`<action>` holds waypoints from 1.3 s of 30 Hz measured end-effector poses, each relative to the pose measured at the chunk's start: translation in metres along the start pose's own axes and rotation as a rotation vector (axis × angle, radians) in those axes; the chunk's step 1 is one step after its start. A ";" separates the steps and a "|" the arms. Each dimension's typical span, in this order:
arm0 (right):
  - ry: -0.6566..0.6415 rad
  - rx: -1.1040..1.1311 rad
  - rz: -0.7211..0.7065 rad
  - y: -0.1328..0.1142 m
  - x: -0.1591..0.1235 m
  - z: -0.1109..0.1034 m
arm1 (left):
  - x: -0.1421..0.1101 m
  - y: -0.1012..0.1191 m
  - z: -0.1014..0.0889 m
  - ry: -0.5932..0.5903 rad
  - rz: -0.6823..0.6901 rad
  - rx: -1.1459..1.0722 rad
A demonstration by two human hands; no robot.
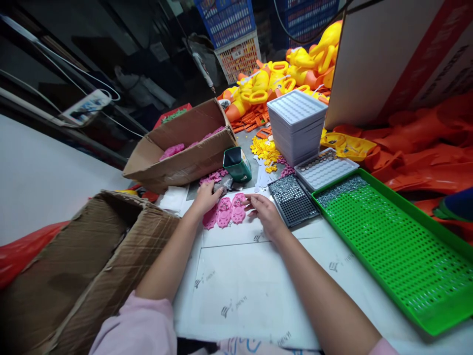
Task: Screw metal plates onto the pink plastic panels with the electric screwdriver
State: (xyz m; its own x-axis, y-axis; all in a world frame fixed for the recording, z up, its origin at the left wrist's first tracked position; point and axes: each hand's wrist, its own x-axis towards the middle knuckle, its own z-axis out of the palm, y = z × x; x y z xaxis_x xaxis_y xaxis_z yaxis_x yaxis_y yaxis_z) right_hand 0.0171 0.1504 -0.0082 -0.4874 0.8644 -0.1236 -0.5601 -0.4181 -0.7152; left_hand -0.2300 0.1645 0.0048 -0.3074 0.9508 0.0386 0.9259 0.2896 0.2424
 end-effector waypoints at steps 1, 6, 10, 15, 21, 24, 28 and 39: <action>0.001 0.001 0.001 0.000 0.000 0.000 | -0.001 0.000 -0.001 0.001 0.006 0.010; -0.003 0.001 0.006 -0.001 0.000 0.000 | -0.003 -0.001 -0.004 0.015 0.045 0.020; -0.004 0.002 0.011 -0.001 0.000 -0.001 | -0.008 -0.003 -0.006 0.038 0.061 -0.001; 0.001 -0.004 0.016 0.000 0.000 -0.001 | -0.020 -0.007 -0.004 0.058 0.082 -0.042; 0.018 -0.011 0.028 0.000 -0.001 -0.001 | -0.029 -0.002 0.007 0.020 0.133 -0.102; 0.023 -0.012 0.032 0.000 -0.001 -0.001 | -0.030 0.000 0.010 -0.009 0.150 -0.137; 0.027 -0.018 0.035 0.001 0.000 -0.001 | -0.029 -0.002 0.007 -0.005 0.166 -0.163; 0.006 -0.039 0.026 0.001 0.001 -0.002 | -0.084 0.017 0.003 0.146 0.231 -0.098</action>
State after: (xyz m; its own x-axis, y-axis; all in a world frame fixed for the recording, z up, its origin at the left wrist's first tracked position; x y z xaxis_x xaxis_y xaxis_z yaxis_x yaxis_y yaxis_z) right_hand 0.0174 0.1512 -0.0101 -0.4969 0.8553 -0.1465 -0.5208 -0.4290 -0.7380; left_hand -0.1875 0.0902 0.0024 -0.1255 0.9623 0.2414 0.9517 0.0480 0.3031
